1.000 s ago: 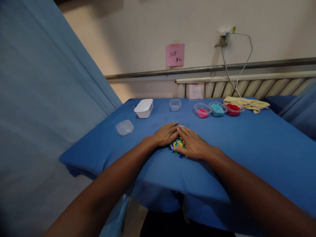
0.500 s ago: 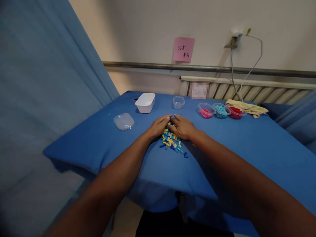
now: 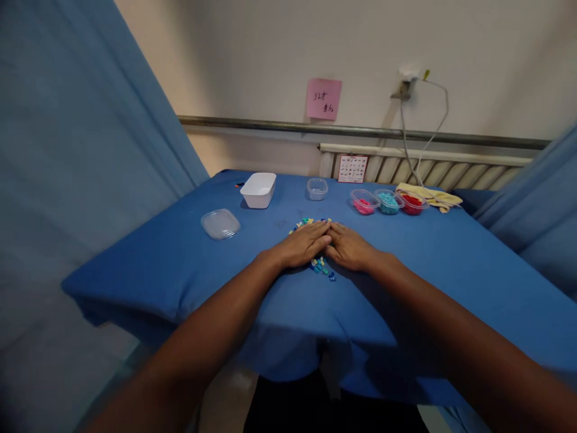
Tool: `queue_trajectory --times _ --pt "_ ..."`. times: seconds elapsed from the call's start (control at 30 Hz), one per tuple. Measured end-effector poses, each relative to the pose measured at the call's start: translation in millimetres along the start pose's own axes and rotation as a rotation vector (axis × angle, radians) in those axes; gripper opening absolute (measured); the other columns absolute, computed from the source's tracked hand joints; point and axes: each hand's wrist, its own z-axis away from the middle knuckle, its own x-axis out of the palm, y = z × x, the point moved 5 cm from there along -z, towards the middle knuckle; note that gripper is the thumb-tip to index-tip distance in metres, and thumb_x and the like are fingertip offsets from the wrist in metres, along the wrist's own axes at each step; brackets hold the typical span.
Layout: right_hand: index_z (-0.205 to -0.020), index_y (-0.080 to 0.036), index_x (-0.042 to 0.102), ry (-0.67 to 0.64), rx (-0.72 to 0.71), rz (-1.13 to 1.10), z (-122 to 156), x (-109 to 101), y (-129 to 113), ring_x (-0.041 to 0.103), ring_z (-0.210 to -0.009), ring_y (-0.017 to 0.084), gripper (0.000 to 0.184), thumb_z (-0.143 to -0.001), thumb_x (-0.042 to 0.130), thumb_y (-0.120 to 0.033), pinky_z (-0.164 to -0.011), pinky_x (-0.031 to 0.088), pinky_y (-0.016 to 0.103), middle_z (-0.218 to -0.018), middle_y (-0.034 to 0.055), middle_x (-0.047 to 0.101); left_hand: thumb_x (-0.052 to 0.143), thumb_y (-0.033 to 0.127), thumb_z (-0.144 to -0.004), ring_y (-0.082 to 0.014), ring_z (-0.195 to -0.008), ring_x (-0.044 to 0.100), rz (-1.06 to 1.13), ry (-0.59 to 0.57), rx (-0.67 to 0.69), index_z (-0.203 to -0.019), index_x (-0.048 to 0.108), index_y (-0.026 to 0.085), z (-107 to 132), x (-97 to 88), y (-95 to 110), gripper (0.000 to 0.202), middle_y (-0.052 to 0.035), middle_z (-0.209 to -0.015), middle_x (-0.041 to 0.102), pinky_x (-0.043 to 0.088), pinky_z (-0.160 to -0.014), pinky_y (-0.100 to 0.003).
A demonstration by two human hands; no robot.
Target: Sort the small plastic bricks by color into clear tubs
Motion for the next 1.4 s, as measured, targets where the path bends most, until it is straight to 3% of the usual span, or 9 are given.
queue_trajectory --times 0.17,0.37,0.53,0.67,0.77,0.87,0.97,1.13,1.4 --pt "-0.175 -0.015 0.037 -0.018 -0.003 -0.02 30.1 -8.5 -13.5 0.037 -0.167 0.035 0.074 -0.112 0.049 -0.052 -0.137 0.029 0.064 -0.179 0.0211 0.04 0.034 0.074 -0.109 -0.0333 -0.173 0.024 -0.15 -0.075 0.112 -0.176 0.029 0.005 3.0 6.8 22.7 0.096 -0.0234 -0.183 0.026 0.016 -0.141 -0.048" --pt "-0.172 -0.019 0.044 0.067 0.033 -0.137 69.8 -12.2 -25.1 0.035 -0.169 0.034 0.068 -0.11 0.055 -0.046 -0.135 0.034 0.063 -0.181 0.0186 0.038 0.043 0.085 -0.102 -0.0399 -0.173 0.021 -0.288 -0.115 0.187 -0.177 0.022 0.006 15.8 15.4 38.6 0.111 -0.0262 -0.184 0.024 0.012 -0.141 -0.057" --pt "-0.159 -0.021 0.062 0.343 0.223 -0.214 86.1 -12.6 -11.0 0.047 -0.163 0.032 0.056 -0.104 0.052 -0.028 -0.134 0.039 0.059 -0.175 0.0151 0.049 0.05 0.076 -0.104 -0.0393 -0.172 0.024 -0.394 -0.064 0.123 -0.175 0.031 0.008 13.6 15.6 39.9 0.101 -0.0261 -0.181 0.031 0.009 -0.14 -0.061" --pt "-0.157 -0.018 0.063 0.408 0.279 -0.237 86.5 -11.7 2.3 0.068 -0.143 0.033 0.06 -0.099 0.047 -0.02 -0.123 0.053 0.06 -0.154 0.0171 0.07 0.048 0.074 -0.105 -0.0379 -0.172 0.026 -0.384 0.011 -0.026 -0.175 0.033 0.012 20.9 0.8 32.3 0.094 -0.0234 -0.182 0.031 0.013 -0.14 -0.061" --pt "-0.15 -0.021 0.07 0.399 0.264 -0.253 84.4 -8.3 4.7 0.078 -0.125 0.032 0.057 -0.098 0.047 -0.019 -0.113 0.062 0.056 -0.138 0.014 0.08 0.038 0.076 -0.107 -0.0366 -0.173 0.023 -0.334 -0.007 -0.126 -0.176 0.028 0.012 43.4 -7.1 23.1 0.095 -0.0227 -0.184 0.025 0.015 -0.14 -0.059" --pt "-0.146 -0.025 0.073 0.38 0.205 -0.244 82.9 -5.6 -0.7 0.076 -0.13 0.031 0.054 -0.098 0.05 -0.019 -0.117 0.059 0.055 -0.14 0.011 0.08 0.043 0.078 -0.104 -0.04 -0.173 0.021 -0.318 -0.044 -0.246 -0.178 0.023 0.01 70.9 -9.6 9.5 0.103 -0.0248 -0.185 0.02 0.018 -0.139 -0.059" --pt "-0.145 -0.024 0.074 0.332 0.116 -0.223 82.3 -3.9 -10.7 0.073 -0.137 0.029 0.053 -0.098 0.051 -0.018 -0.122 0.056 0.054 -0.146 0.0106 0.077 0.038 0.075 -0.107 -0.0401 -0.173 0.02 -0.305 -0.043 -0.326 -0.177 0.023 0.009 88.4 -8.3 -0.9 0.097 -0.0256 -0.185 0.02 0.019 -0.138 -0.06" --pt "-0.143 -0.025 0.076 0.218 -0.01 -0.178 81.5 -0.2 -26.3 0.065 -0.148 0.029 0.051 -0.099 0.052 -0.018 -0.128 0.049 0.056 -0.156 0.0109 0.071 0.028 0.07 -0.111 -0.0382 -0.173 0.024 -0.302 -0.007 -0.335 -0.176 0.028 0.011 90.4 -2.5 -2.6 0.089 -0.0246 -0.183 0.025 0.022 -0.137 -0.06" --pt "-0.157 -0.023 0.067 0.131 -0.058 -0.153 79.8 2.1 -37.3 0.053 -0.158 0.031 0.053 -0.106 0.05 -0.025 -0.132 0.043 0.06 -0.166 0.0129 0.06 0.025 0.073 -0.11 -0.0379 -0.174 0.019 -0.305 -0.086 -0.365 -0.178 0.021 0.008 89.7 -2.5 -1.8 0.094 -0.0251 -0.184 0.018 0.02 -0.138 -0.061"
